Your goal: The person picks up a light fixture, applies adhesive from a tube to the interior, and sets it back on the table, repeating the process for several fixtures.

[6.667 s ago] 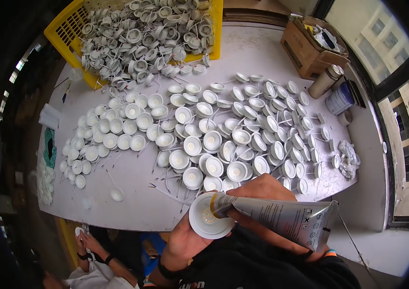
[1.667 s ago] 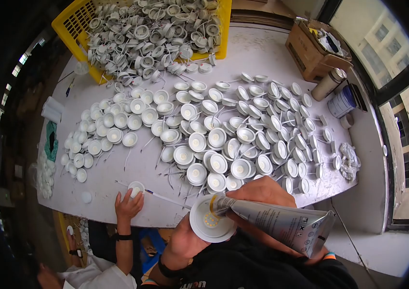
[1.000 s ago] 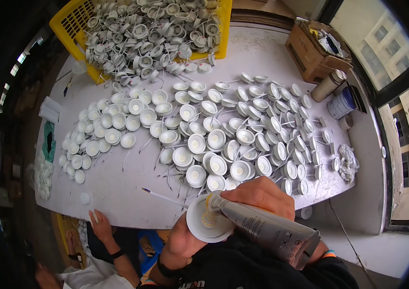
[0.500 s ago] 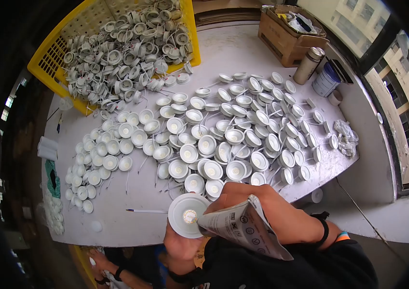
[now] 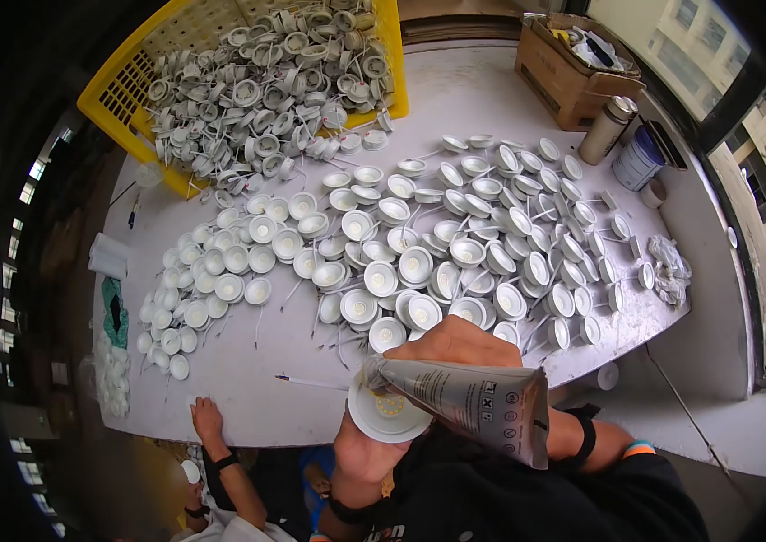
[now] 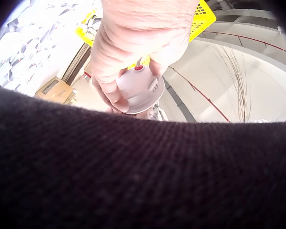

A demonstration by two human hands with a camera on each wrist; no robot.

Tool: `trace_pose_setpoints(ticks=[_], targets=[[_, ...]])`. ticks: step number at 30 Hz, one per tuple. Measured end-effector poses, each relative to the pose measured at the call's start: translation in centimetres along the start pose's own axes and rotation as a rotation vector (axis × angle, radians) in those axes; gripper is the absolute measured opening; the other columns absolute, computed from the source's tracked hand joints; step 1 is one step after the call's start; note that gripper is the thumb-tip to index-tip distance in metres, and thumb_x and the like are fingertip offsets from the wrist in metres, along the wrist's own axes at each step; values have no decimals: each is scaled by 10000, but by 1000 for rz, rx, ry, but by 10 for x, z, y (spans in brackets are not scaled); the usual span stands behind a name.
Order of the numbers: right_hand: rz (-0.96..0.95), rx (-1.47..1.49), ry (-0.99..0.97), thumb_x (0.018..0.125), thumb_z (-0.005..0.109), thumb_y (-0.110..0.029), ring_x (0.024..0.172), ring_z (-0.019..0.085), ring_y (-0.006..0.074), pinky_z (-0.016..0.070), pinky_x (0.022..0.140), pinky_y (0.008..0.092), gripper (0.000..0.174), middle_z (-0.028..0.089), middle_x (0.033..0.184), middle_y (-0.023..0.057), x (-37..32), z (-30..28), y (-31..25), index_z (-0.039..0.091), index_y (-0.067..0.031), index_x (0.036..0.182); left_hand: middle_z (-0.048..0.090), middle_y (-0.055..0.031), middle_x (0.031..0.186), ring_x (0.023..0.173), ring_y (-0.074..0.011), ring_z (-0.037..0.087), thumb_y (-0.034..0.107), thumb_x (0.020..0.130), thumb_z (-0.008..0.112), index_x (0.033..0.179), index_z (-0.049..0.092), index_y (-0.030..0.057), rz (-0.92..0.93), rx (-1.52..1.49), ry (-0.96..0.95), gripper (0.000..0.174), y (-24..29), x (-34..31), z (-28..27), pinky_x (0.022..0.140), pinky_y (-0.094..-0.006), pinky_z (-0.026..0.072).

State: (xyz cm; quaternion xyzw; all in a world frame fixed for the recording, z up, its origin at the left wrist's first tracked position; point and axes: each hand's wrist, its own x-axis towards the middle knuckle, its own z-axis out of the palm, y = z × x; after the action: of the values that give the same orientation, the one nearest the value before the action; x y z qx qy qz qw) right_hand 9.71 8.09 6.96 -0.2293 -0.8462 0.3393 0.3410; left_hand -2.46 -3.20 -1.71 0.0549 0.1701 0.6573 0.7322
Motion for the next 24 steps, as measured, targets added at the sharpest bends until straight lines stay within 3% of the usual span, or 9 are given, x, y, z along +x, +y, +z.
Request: trace_pose_setpoints(ticks=[2, 6, 7, 8, 10, 13, 16, 19, 24], targets=[[34, -119, -286, 702, 561, -97, 572, 505, 224, 409, 545, 286, 141, 545, 684, 29, 14, -8, -7, 574, -86, 842, 332, -105, 1245, 1124, -270, 361, 420, 823, 355, 1251, 252, 91, 22, 58, 47, 550, 4, -1, -3, 862, -440, 355], [167, 56, -54, 706, 580, -102, 692, 503, 207, 396, 628, 296, 138, 547, 752, 40, -1, 7, 0, 571, -65, 839, 372, -150, 1196, 1074, -296, 412, 425, 838, 300, 1225, 267, 33, 36, 17, 39, 552, 26, -1, -15, 847, -445, 374], [176, 47, -29, 679, 608, -123, 666, 511, 191, 406, 591, 311, 175, 510, 752, 66, -5, 10, 7, 535, -39, 814, 403, -164, 1165, 1038, -304, 444, 424, 844, 282, 1207, 284, 6, 53, 12, 102, 554, 33, -3, -23, 837, -446, 383], [415, 277, -18, 671, 588, -60, 581, 517, 146, 423, 486, 251, 153, 492, 751, 71, -9, 14, 6, 517, -16, 800, 403, -164, 1165, 1038, -304, 444, 424, 844, 282, 1207, 284, 6, 87, 24, 118, 554, 39, -4, -38, 837, -446, 383], [354, 257, 17, 652, 583, -26, 520, 502, 107, 405, 407, 201, 160, 472, 738, 70, -11, 20, 12, 503, -2, 789, 475, -164, 1076, 950, -291, 506, 419, 849, 289, 1144, 345, -29, 274, 370, 466, 540, 49, -5, -83, 790, -421, 425], [438, 206, -26, 654, 587, -42, 529, 505, 113, 407, 420, 210, 169, 461, 737, 66, -14, 25, 16, 506, 0, 796, 513, -148, 1009, 918, -256, 528, 411, 849, 309, 1086, 401, -38, 333, 453, 757, 517, 78, -14, -146, 729, -378, 465], [508, 256, 4, 661, 592, -59, 525, 502, 111, 404, 419, 208, 174, 456, 736, 60, -9, 31, 16, 508, -1, 802, 531, -123, 969, 875, -216, 548, 410, 842, 336, 1038, 450, -25, 289, 527, 1010, 491, 104, -27, -200, 662, -331, 483], [565, 288, 33, 676, 591, -77, 522, 501, 111, 401, 418, 207, 172, 461, 724, 53, 0, 36, 13, 508, -2, 807, 554, -113, 878, 836, -179, 539, 395, 837, 365, 940, 510, -42, 215, 762, 1253, 471, 121, -37, -241, 708, -290, 437], [640, 362, 77, 687, 595, -90, 522, 504, 110, 401, 417, 207, 179, 471, 710, 53, 6, 43, 20, 505, -2, 814, 554, -140, 781, 755, -227, 529, 373, 819, 400, 886, 533, -43, 286, 1002, 1343, 442, 133, -50, -290, 686, -322, 407]])
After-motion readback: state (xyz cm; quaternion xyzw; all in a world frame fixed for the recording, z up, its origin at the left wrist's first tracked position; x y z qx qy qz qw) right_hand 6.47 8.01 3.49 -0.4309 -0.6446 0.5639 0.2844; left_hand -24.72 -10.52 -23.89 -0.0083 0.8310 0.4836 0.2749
